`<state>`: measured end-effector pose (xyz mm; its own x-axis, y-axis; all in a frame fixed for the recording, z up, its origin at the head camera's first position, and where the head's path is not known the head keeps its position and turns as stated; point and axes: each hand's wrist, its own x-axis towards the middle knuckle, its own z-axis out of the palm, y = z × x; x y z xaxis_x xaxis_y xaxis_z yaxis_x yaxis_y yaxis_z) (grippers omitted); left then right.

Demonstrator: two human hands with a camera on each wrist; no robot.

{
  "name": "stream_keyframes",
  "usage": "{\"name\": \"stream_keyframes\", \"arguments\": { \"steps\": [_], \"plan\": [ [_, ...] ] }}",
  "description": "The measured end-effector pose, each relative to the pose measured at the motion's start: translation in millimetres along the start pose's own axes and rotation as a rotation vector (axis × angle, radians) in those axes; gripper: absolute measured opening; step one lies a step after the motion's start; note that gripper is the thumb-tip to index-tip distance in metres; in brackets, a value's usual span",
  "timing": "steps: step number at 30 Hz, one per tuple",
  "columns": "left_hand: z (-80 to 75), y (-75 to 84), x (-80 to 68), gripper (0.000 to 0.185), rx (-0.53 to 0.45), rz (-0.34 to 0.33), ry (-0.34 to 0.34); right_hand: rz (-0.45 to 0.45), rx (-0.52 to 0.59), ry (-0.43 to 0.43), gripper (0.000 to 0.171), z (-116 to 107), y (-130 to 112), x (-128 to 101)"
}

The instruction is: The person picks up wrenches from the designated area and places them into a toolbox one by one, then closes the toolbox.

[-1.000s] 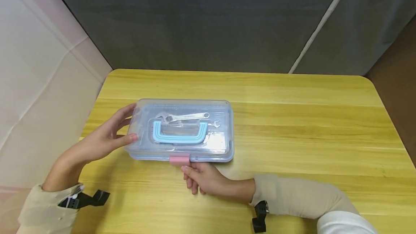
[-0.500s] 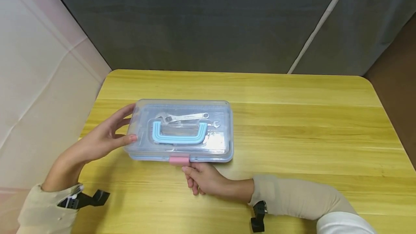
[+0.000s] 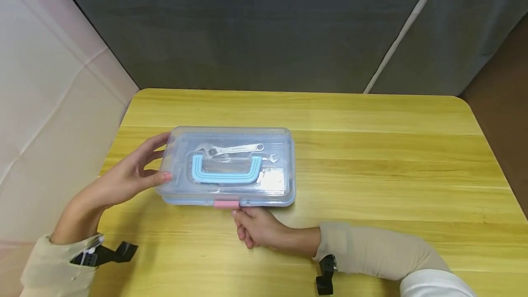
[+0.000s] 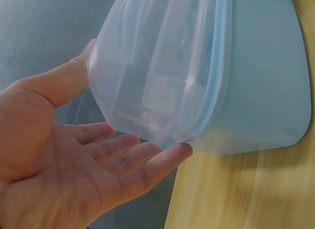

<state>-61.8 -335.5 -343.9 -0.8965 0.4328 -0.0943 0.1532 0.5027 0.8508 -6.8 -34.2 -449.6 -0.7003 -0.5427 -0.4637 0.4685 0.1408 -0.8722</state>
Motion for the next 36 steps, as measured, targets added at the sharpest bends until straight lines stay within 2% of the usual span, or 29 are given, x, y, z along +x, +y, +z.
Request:
{"name": "stream_keyframes", "arguments": {
  "steps": [2,6,10,11,17,23,27,36],
  "plan": [
    [-0.6,-1.1,-0.6,0.093,-0.008,0.005,-0.001,-0.001,0.009,-0.007,0.025,0.3,-0.5,0.3],
    [-0.5,-2.9,-1.5,0.092,-0.019,0.003,-0.009,0.014,0.032,-0.001,0.019,2.1,0.2,-0.4],
    [-1.0,-3.3,-2.3,0.091,-0.017,-0.007,-0.022,0.018,0.008,-0.005,0.028,2.4,0.3,-0.4],
    [-1.5,-3.7,-2.0,0.091,-0.014,-0.008,-0.026,0.017,-0.004,-0.016,0.032,1.7,0.1,-0.1],
    [-4.3,-3.8,0.1,0.089,-0.025,-0.028,-0.057,-0.032,-0.002,-0.151,0.028,-7.1,1.1,2.6],
    [-7.6,-5.3,-0.1,0.088,-0.022,-0.029,-0.060,-0.113,-0.038,-0.275,0.016,-16.8,4.8,2.7],
    [-9.4,-7.6,0.6,0.087,-0.019,-0.020,-0.058,-0.183,-0.103,-0.347,0.012,-23.2,3.7,-0.5],
    [-10.6,-13.5,-2.6,0.084,-0.025,0.037,-0.055,-0.333,-0.290,-0.413,0.017,-45.5,-17.7,-22.4]
  ]
}}
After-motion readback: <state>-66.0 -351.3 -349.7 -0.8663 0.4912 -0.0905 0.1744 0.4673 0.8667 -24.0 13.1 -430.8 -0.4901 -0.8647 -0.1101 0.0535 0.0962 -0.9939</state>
